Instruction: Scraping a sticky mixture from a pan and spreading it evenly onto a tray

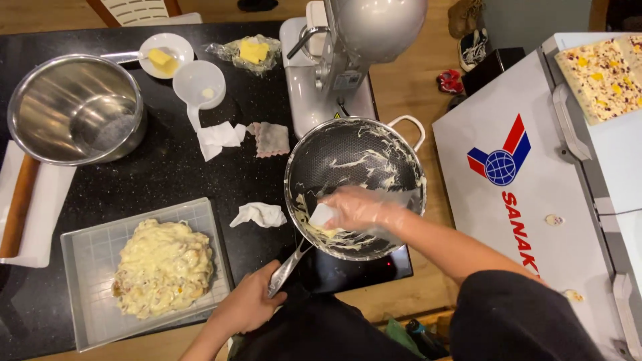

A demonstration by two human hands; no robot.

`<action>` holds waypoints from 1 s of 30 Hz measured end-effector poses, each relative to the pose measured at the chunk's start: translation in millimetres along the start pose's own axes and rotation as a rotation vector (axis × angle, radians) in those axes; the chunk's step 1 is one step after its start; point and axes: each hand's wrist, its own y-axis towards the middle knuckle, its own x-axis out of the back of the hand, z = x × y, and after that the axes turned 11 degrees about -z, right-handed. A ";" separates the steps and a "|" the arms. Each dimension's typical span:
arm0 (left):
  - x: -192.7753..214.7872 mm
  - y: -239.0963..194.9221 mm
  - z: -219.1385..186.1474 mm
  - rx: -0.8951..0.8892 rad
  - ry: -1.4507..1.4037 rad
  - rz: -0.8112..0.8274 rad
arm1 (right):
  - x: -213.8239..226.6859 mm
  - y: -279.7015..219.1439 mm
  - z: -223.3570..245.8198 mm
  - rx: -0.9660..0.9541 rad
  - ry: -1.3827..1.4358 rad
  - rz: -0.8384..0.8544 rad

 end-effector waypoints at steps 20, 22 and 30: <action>-2.8 -3.3 4.3 0.094 0.081 0.016 | -40.5 -24.4 -27.3 -0.438 0.507 -0.200; -5.9 -6.9 6.9 -0.048 0.043 0.047 | -53.3 -16.1 -30.5 -0.513 0.434 -0.209; -11.4 -4.8 4.6 -0.040 0.023 0.084 | -93.5 50.0 2.8 -0.762 0.901 -0.410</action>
